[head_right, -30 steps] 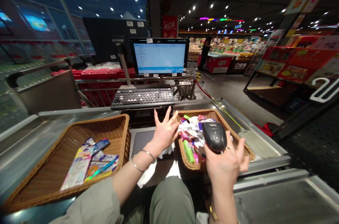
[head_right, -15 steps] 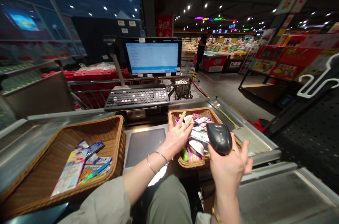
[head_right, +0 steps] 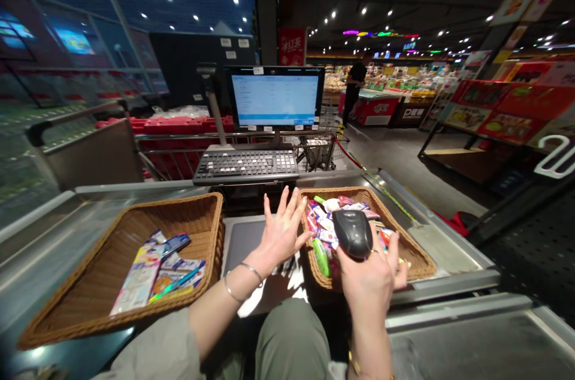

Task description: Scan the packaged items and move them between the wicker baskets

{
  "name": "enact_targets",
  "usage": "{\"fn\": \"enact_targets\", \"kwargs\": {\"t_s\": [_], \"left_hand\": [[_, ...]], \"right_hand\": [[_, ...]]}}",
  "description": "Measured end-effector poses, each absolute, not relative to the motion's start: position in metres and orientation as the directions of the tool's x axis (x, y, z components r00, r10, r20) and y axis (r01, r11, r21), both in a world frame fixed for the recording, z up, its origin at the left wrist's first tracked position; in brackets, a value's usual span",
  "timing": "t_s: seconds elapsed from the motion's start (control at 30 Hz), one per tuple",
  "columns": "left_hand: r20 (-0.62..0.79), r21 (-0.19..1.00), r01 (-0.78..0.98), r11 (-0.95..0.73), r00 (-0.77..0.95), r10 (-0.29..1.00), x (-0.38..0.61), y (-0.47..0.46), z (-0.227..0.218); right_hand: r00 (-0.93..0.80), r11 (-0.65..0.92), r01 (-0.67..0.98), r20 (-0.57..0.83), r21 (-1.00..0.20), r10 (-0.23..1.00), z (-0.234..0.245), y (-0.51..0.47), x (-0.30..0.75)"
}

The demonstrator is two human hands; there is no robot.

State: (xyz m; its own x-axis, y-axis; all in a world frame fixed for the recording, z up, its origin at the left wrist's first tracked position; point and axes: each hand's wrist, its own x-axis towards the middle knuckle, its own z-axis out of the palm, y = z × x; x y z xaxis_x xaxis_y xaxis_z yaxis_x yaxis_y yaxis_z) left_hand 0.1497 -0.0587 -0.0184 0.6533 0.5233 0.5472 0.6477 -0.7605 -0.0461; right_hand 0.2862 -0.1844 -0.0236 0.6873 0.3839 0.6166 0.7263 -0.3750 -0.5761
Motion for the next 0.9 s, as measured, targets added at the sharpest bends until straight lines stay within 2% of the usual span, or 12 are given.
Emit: {"fn": "enact_targets", "kwargs": {"t_s": [0.17, 0.53, 0.9], "left_hand": [[0.552, -0.043, 0.704, -0.709, 0.608, 0.570, 0.117, -0.054, -0.008], [0.553, -0.042, 0.828, -0.560, 0.486, 0.677, 0.028, -0.025, -0.007], [0.499, -0.071, 0.906, -0.417, 0.394, 0.772, -0.058, 0.003, -0.019]], "right_hand": [[0.675, -0.292, 0.735, 0.623, -0.612, 0.395, -0.014, -0.169, 0.269], [0.529, -0.094, 0.813, 0.663, -0.574, 0.530, -0.001, -0.122, 0.214], [0.413, 0.034, 0.797, 0.586, -0.603, 0.697, 0.003, -0.086, 0.160]]}}
